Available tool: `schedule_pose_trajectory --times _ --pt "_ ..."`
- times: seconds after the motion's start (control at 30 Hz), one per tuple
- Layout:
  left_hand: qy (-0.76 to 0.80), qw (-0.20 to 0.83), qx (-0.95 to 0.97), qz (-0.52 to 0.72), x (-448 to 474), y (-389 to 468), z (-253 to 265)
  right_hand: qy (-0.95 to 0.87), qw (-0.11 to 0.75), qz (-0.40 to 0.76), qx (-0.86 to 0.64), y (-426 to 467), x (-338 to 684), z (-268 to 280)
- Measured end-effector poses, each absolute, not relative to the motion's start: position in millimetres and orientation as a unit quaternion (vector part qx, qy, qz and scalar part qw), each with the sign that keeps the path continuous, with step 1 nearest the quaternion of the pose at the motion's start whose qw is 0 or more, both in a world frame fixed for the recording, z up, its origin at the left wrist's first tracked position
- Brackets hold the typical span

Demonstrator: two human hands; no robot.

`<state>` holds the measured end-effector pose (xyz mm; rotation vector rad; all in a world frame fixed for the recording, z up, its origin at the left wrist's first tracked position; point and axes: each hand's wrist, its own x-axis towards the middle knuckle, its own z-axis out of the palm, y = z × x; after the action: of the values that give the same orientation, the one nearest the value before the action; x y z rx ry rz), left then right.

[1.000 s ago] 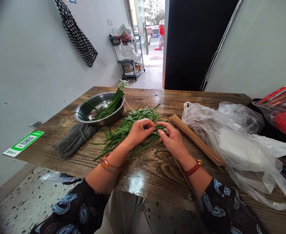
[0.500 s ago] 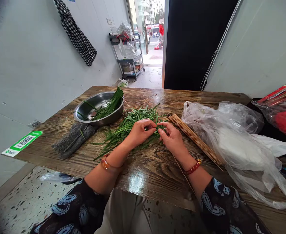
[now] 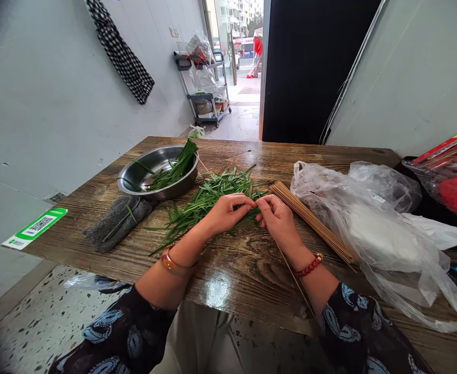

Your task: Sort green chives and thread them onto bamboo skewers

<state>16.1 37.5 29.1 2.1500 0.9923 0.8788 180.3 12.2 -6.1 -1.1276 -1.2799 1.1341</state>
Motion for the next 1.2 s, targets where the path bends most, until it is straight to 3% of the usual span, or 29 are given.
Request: schedule_pose_trajectory --times 0.27,0.57,0.77,1.0,1.2 --pt "0.417 0.339 0.791 0.293 19 36 26 -0.511 0.518 0.53 -0.435 8 182 -1" --pt "0.5 0.208 0.767 0.344 12 46 21 -0.586 0.442 0.473 -0.487 11 179 -6" --pt "0.489 0.159 0.798 0.314 11 45 21 -0.617 0.455 0.411 -0.493 12 180 -4" --pt "0.408 0.129 0.858 0.285 12 41 25 -0.606 0.475 0.423 -0.477 14 182 -8" --pt "0.425 0.114 0.851 0.287 14 37 25 -0.562 0.475 0.478 -0.48 13 180 -7"
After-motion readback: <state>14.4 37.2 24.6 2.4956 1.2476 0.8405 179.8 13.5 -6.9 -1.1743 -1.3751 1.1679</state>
